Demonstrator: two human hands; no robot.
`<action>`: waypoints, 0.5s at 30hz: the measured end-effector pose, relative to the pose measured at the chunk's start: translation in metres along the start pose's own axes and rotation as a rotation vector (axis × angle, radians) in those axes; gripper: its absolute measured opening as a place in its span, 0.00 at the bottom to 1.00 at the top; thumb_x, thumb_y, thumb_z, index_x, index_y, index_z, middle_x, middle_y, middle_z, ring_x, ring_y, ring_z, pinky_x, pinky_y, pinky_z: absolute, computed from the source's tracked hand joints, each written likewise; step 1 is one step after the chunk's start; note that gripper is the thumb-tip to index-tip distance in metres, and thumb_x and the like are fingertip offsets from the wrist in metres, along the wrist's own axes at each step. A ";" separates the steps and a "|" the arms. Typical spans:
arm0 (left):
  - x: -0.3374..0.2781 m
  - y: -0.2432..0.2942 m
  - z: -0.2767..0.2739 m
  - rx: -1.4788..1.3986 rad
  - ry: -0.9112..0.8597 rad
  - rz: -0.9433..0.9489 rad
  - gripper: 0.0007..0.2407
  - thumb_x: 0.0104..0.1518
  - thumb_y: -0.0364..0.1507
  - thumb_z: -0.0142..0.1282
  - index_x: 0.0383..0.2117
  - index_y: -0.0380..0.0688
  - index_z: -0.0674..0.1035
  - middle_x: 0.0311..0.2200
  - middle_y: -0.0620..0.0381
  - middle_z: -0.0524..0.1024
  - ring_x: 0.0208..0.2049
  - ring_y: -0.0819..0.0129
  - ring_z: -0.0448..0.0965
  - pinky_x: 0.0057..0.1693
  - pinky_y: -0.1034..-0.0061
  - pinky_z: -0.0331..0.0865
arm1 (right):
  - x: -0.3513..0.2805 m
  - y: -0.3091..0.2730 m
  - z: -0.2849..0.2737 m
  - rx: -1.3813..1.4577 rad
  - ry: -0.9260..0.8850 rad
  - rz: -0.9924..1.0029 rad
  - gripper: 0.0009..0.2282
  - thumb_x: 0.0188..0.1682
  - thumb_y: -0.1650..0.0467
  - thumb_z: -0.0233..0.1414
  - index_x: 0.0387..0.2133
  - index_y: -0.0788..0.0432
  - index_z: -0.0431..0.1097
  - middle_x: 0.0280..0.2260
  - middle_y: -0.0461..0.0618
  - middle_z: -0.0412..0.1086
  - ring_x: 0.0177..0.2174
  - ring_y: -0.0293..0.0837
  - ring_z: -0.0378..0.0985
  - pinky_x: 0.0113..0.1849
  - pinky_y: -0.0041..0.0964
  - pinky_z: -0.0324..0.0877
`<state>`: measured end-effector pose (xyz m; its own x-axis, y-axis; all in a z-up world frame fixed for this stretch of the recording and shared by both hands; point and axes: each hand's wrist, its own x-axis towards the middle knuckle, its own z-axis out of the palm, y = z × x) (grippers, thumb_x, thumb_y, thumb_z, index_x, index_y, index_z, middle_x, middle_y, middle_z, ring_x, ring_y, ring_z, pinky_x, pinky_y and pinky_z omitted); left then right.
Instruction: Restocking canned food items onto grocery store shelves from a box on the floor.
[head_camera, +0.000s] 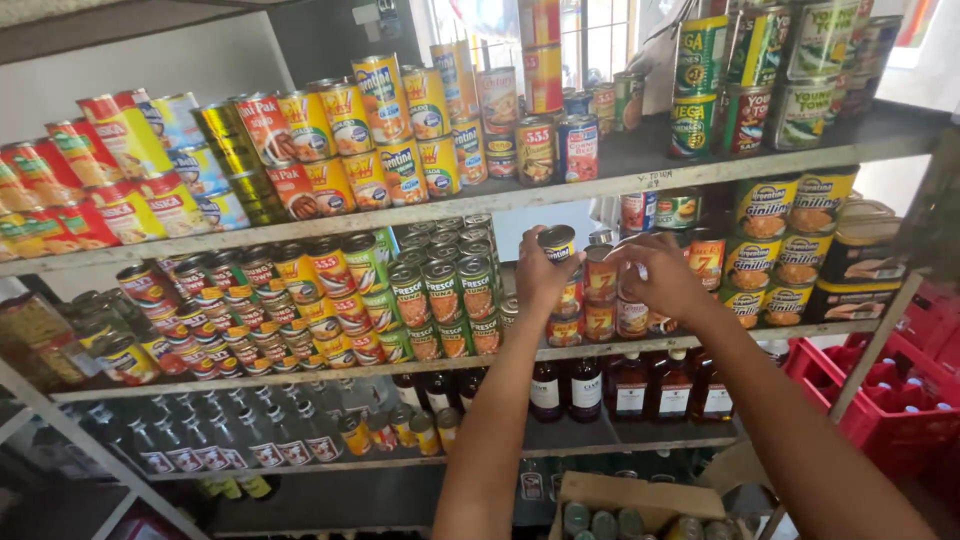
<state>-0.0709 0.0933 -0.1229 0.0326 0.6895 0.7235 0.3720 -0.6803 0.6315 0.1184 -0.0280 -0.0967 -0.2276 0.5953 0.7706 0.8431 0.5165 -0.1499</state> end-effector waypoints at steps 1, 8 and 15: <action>-0.001 0.004 -0.004 -0.004 0.002 0.003 0.35 0.42 0.40 0.75 0.54 0.40 0.68 0.49 0.40 0.75 0.49 0.43 0.78 0.51 0.56 0.73 | -0.003 -0.001 -0.002 -0.005 0.001 -0.002 0.12 0.41 0.75 0.53 0.38 0.53 0.77 0.42 0.51 0.76 0.48 0.53 0.71 0.54 0.49 0.59; -0.010 0.006 -0.004 0.096 -0.019 -0.069 0.36 0.39 0.44 0.75 0.55 0.47 0.68 0.48 0.44 0.73 0.48 0.45 0.78 0.48 0.55 0.74 | -0.018 0.004 -0.006 -0.046 0.021 -0.032 0.14 0.42 0.77 0.51 0.39 0.52 0.76 0.44 0.48 0.75 0.50 0.50 0.71 0.54 0.47 0.57; 0.006 0.018 0.012 -0.029 0.172 0.114 0.35 0.43 0.45 0.72 0.58 0.45 0.70 0.51 0.47 0.74 0.51 0.47 0.78 0.52 0.60 0.75 | -0.020 -0.004 -0.019 -0.042 0.074 -0.047 0.16 0.39 0.78 0.51 0.41 0.52 0.76 0.45 0.50 0.72 0.49 0.51 0.68 0.53 0.45 0.58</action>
<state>-0.0527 0.0888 -0.1107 -0.0867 0.5568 0.8261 0.3485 -0.7599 0.5487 0.1282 -0.0534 -0.0997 -0.2322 0.5230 0.8201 0.8521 0.5160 -0.0878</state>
